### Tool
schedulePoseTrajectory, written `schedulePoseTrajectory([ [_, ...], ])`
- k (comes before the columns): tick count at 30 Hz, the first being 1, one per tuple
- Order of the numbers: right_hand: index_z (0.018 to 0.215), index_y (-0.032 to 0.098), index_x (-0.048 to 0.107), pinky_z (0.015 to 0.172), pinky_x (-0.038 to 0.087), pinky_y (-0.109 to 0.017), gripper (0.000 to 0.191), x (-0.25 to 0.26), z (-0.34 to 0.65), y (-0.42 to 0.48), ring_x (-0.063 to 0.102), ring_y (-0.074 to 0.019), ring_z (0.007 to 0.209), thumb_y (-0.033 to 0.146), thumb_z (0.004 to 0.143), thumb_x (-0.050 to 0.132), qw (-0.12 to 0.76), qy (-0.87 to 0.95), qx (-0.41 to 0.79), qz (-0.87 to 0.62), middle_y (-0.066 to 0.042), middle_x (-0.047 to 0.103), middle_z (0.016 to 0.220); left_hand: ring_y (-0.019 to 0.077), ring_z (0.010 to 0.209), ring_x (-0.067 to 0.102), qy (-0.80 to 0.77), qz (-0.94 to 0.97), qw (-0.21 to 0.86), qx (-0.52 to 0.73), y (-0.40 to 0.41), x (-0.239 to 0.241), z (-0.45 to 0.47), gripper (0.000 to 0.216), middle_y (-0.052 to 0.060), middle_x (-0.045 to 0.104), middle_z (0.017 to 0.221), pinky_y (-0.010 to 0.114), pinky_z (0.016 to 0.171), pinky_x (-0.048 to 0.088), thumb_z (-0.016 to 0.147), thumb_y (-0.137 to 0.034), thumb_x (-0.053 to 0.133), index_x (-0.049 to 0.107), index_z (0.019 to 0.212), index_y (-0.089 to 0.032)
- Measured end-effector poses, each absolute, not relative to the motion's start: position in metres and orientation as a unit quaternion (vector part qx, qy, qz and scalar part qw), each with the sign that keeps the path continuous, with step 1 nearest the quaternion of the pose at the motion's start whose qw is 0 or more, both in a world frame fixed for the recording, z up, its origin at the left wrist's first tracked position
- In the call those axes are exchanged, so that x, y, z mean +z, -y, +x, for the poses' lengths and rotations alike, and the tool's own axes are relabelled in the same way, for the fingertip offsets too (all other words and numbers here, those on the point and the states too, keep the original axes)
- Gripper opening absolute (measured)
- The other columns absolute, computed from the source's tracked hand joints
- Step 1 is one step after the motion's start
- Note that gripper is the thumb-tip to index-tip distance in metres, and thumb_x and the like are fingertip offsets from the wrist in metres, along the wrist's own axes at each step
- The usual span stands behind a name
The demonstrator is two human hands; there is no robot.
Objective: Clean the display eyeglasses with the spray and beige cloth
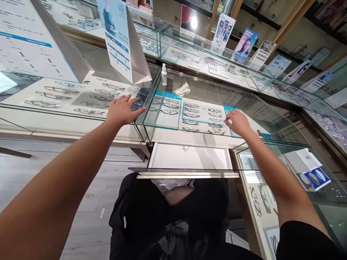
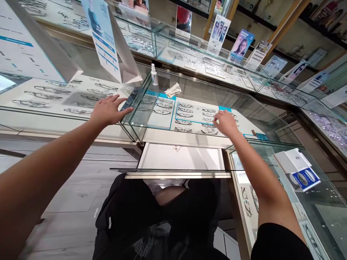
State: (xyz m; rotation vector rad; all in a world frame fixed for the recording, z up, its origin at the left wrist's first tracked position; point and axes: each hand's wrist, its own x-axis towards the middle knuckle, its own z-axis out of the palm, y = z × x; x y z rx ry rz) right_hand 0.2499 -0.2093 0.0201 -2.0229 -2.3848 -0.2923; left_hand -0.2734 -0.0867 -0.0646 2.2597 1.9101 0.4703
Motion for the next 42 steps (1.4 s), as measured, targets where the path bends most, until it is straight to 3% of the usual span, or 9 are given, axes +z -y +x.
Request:
schedulePoseTrajectory([
  [5, 0.112, 0.017, 0.083, 0.105, 0.049, -0.056, 0.035, 0.006, 0.351, 0.193, 0.056, -0.0397, 0.128, 0.038, 0.102, 0.057, 0.036, 0.674, -0.132, -0.726, -0.018, 0.074, 0.131, 0.0360, 0.170, 0.025, -0.632, 0.755, 0.068, 0.163, 0.085, -0.067, -0.275, 0.096, 0.006, 0.037, 0.180, 0.055, 0.138, 0.018, 0.091, -0.089, 0.030, 0.051, 0.166, -0.033],
  [11, 0.116, 0.018, 0.084, 0.117, 0.044, -0.053, 0.032, -0.023, 0.385, 0.161, 0.046, -0.0356, 0.145, 0.038, 0.094, 0.072, 0.051, 0.667, -0.101, -0.736, -0.014, 0.068, 0.154, 0.0356, 0.170, 0.026, -0.631, 0.756, 0.062, 0.162, 0.084, -0.067, -0.276, 0.090, 0.005, 0.039, 0.179, 0.057, 0.137, 0.020, 0.093, -0.084, 0.035, 0.051, 0.165, -0.034],
  [19, 0.092, 0.024, 0.084, 0.110, 0.044, -0.050, 0.016, -0.029, 0.388, 0.126, 0.056, -0.0361, 0.132, 0.034, 0.085, 0.074, 0.057, 0.691, -0.060, -0.718, -0.008, 0.080, 0.130, 0.0379, 0.169, 0.028, -0.640, 0.754, 0.050, 0.143, 0.084, -0.066, -0.275, 0.089, 0.011, 0.036, 0.180, 0.056, 0.136, 0.021, 0.097, -0.079, 0.033, 0.052, 0.165, -0.026],
  [27, 0.092, 0.027, 0.086, 0.099, 0.046, -0.049, 0.023, -0.023, 0.374, 0.127, 0.062, -0.0367, 0.117, 0.044, 0.083, 0.075, -0.009, 0.634, -0.062, -0.770, -0.012, 0.080, 0.117, 0.0367, 0.168, 0.030, -0.641, 0.753, 0.039, 0.142, 0.085, -0.066, -0.274, 0.084, 0.011, 0.039, 0.179, 0.056, 0.135, 0.022, 0.099, -0.076, 0.034, 0.053, 0.163, -0.026],
  [36, 0.085, 0.027, 0.083, 0.104, 0.044, -0.049, 0.018, -0.017, 0.351, 0.152, 0.067, -0.0348, 0.116, 0.043, 0.082, 0.075, 0.043, 0.594, 0.013, -0.803, -0.009, 0.082, 0.110, 0.0337, 0.169, 0.029, -0.644, 0.754, 0.028, 0.130, 0.084, -0.066, -0.275, 0.082, 0.012, 0.038, 0.180, 0.055, 0.134, 0.024, 0.101, -0.076, 0.031, 0.052, 0.164, -0.026],
  [42, 0.074, 0.026, 0.079, 0.098, 0.048, -0.045, 0.011, -0.010, 0.332, 0.166, 0.071, -0.0302, 0.101, 0.037, 0.078, 0.076, 0.059, 0.595, 0.044, -0.801, -0.007, 0.083, 0.102, 0.0337, 0.169, 0.030, -0.645, 0.753, 0.028, 0.127, 0.082, -0.068, -0.276, 0.081, 0.011, 0.038, 0.180, 0.054, 0.134, 0.024, 0.101, -0.074, 0.033, 0.052, 0.165, -0.027],
])
